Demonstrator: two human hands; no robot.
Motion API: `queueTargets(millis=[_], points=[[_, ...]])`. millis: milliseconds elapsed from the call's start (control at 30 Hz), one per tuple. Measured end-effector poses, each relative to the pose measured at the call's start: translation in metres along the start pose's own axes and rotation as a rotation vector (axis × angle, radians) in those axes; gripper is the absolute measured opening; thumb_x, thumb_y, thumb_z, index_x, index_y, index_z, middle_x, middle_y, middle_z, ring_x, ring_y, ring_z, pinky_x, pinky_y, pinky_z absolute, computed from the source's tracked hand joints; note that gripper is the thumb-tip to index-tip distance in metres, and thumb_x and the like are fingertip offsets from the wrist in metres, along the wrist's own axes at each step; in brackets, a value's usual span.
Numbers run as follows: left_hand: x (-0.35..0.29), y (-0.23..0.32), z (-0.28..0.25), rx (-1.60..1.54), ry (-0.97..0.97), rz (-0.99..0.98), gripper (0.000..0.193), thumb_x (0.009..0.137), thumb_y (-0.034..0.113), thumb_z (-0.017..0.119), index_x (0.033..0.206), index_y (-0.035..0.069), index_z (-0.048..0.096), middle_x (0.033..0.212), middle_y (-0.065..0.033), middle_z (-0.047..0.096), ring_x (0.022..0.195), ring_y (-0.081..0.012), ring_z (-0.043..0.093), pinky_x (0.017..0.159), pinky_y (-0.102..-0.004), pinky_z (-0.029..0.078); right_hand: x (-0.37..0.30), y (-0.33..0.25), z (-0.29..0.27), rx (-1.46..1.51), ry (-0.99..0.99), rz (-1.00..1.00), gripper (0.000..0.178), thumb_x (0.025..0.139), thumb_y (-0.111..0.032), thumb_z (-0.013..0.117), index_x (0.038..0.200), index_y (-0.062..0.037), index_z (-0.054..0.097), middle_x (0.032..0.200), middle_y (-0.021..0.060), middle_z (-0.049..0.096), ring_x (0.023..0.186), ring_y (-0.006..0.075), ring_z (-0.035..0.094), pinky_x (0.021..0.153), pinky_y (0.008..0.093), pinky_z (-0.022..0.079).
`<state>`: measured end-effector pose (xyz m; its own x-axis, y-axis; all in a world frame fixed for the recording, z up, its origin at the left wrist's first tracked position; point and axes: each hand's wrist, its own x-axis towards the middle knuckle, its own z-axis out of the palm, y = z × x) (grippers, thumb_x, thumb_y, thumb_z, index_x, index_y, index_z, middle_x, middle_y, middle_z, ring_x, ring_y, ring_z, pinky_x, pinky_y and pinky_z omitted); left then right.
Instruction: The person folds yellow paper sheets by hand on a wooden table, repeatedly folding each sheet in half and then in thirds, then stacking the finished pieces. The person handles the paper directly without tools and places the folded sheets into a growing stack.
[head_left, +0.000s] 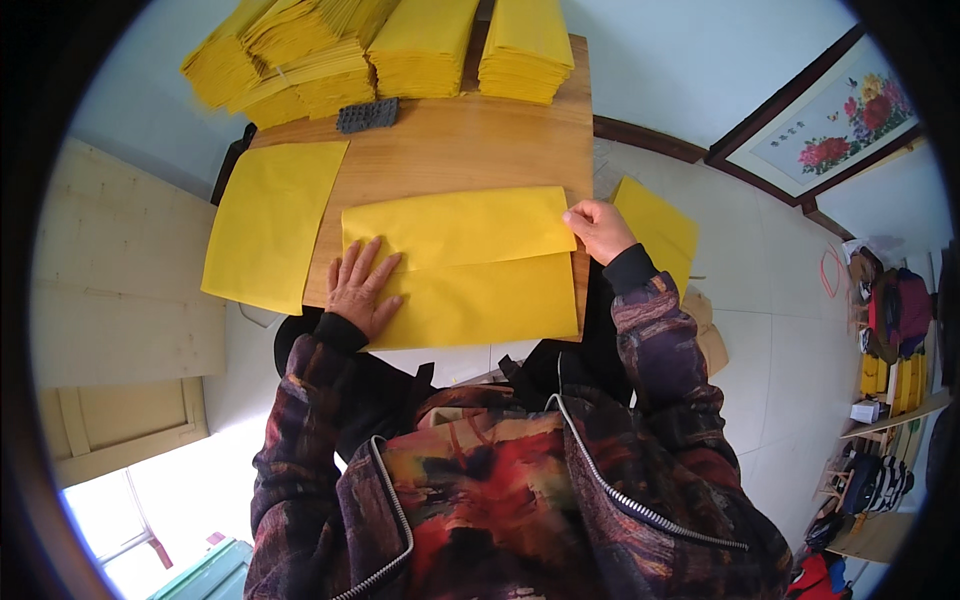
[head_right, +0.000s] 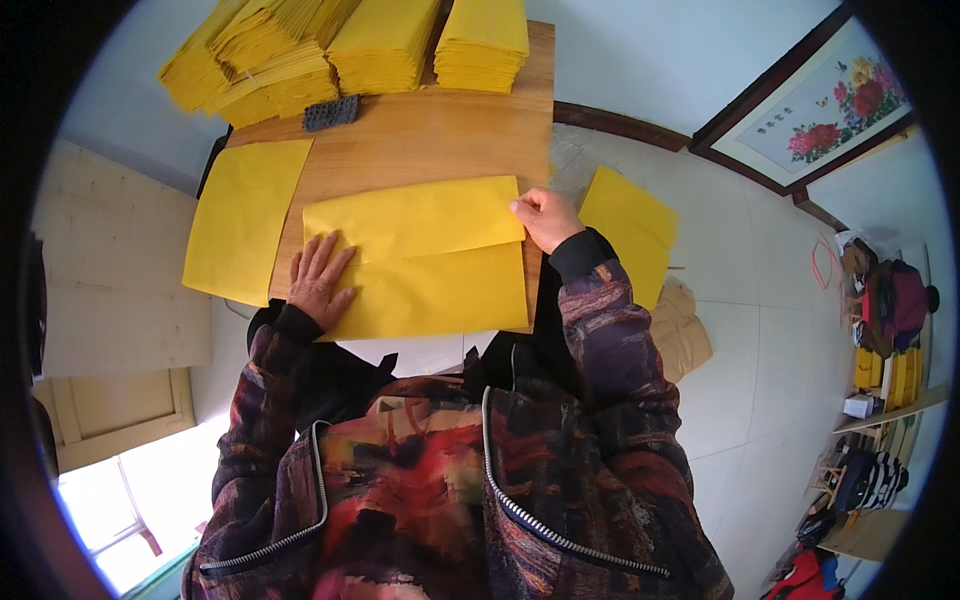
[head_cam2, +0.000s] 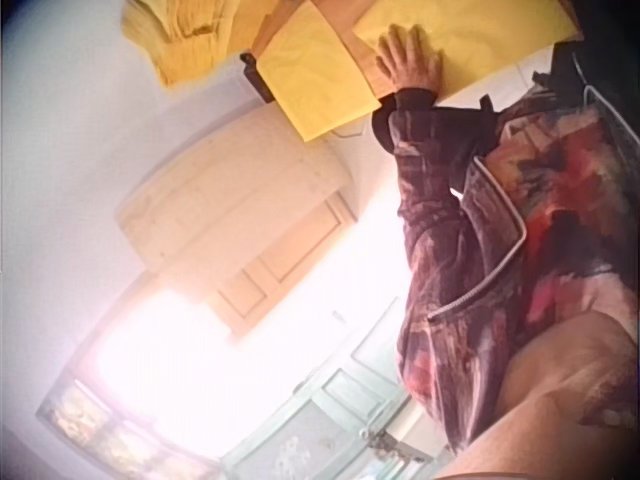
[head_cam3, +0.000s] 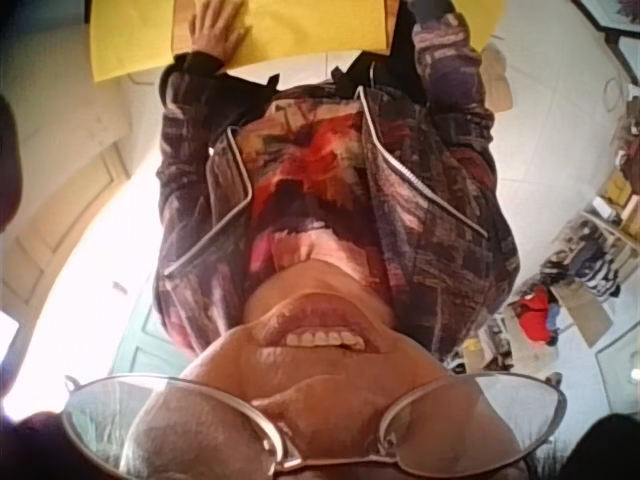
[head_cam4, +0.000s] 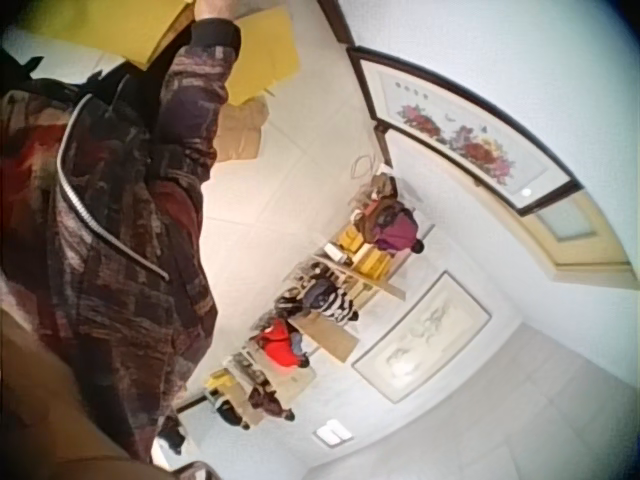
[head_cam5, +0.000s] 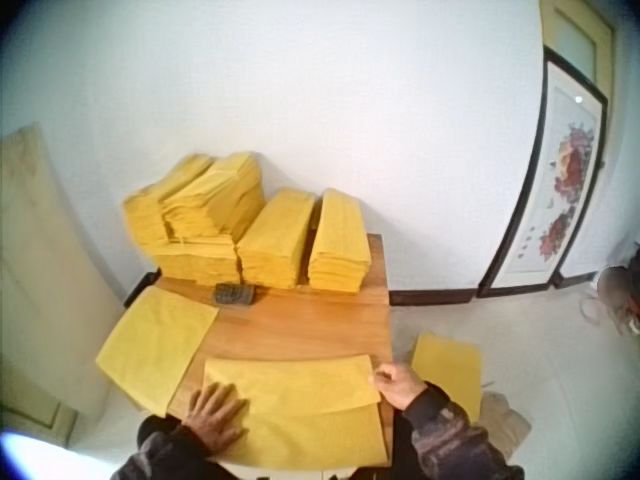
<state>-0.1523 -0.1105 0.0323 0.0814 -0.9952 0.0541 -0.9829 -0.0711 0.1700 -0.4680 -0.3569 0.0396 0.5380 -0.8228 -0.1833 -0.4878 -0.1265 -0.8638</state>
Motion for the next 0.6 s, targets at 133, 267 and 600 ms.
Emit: queueTargets(millis=[133,267,600], points=[[0.001,0.0014,-0.0013,-0.002,-0.008,0.002,0.063,0.08,0.04,0.062,0.138,0.026,0.041,0.151,-0.0078,0.026,0.139,-0.0341,0.02,0.11,-0.0541,0.014,0.0028,0.0079,0.0054,-0.016,0.045,-0.069,0.009,0.082,-0.006,0.062,0.085,0.0018,0.06,0.078,0.0041,0.063,0.072,0.0116,0.058,0.066,0.0247,0.047],[0.0003,0.0025,-0.0025,-0.017,-0.013,-0.007,0.063,0.08,0.036,0.063,0.138,0.023,0.042,0.15,-0.0093,0.025,0.139,-0.0348,0.019,0.11,-0.0531,0.014,0.0072,0.0091,0.0097,-0.106,0.117,-0.112,0.01,0.075,-0.009,0.064,0.079,0.0,0.062,0.072,0.0099,0.065,0.067,0.0181,0.063,0.061,0.0297,0.049],[-0.0005,0.0035,-0.0046,-0.048,0.001,-0.042,0.065,0.081,0.05,0.06,0.139,0.028,0.039,0.152,-0.0059,0.023,0.14,-0.0314,0.018,0.111,-0.0544,0.015,0.0057,0.003,0.0097,-0.256,0.109,-0.103,0.007,0.075,-0.007,0.062,0.078,-0.0001,0.062,0.069,0.0115,0.065,0.063,0.0199,0.063,0.059,0.0305,0.048]])
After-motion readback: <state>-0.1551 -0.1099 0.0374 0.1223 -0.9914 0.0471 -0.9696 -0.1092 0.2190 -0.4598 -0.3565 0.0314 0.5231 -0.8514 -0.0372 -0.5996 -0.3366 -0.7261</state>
